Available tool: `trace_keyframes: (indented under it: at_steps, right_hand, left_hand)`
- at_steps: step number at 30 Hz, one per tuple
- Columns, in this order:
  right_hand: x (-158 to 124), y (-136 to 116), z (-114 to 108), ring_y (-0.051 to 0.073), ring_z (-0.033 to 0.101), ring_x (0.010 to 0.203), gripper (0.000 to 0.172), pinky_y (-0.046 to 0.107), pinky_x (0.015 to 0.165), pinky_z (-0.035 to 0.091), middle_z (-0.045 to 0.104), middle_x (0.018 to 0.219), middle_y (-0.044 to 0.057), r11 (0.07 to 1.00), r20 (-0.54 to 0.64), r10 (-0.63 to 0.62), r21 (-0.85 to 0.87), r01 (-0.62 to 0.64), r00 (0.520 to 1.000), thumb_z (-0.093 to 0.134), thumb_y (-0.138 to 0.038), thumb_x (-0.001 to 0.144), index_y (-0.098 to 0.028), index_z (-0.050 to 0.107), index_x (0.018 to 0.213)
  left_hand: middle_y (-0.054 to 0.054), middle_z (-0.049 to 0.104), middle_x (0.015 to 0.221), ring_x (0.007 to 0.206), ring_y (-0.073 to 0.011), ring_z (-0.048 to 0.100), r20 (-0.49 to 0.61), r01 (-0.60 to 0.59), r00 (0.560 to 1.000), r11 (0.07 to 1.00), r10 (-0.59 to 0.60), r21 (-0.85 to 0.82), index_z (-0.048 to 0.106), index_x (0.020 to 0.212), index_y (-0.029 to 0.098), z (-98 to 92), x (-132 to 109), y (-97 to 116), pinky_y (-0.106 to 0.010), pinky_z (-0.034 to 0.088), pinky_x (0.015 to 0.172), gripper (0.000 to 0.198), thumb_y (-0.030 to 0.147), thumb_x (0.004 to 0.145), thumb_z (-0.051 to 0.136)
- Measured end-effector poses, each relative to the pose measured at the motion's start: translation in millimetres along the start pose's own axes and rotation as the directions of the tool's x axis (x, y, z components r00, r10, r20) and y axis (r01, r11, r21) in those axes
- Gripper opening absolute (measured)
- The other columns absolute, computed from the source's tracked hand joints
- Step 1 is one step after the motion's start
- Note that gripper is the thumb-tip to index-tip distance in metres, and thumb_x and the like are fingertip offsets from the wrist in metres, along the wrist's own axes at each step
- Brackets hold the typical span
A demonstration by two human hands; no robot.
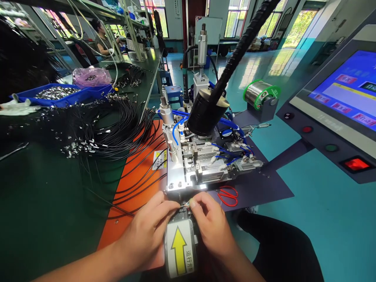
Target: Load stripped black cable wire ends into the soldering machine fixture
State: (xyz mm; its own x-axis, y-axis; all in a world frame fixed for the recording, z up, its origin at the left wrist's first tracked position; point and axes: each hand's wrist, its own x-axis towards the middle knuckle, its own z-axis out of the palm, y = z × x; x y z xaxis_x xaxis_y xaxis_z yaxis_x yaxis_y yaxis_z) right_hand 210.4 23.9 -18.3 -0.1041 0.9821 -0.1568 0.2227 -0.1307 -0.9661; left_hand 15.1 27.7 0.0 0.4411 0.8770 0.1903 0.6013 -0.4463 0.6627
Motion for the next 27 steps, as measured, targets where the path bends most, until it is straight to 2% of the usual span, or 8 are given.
trace_keyframes:
  at_steps: [27]
  right_hand:
    - [0.0, -3.0, 1.4, 0.016, 0.056, 0.074, 0.028, 0.027, 0.068, 0.046, 0.06, 0.078, 0.0, 1.0, -0.017, 0.008, 0.013, -0.008, 1.0, 0.051, -0.042, 0.099, -0.02, 0.06, 0.083]
  left_hand:
    - [-0.006, 0.05, 0.09, 0.079, -0.0175, 0.053, 0.001, -0.01, 1.0, 1.0, 0.01, 0.0, 0.063, 0.106, 0.021, 1.0, -0.2, -1.6, -0.027, 0.049, 0.07, 0.027, 0.012, 0.098, 0.039]
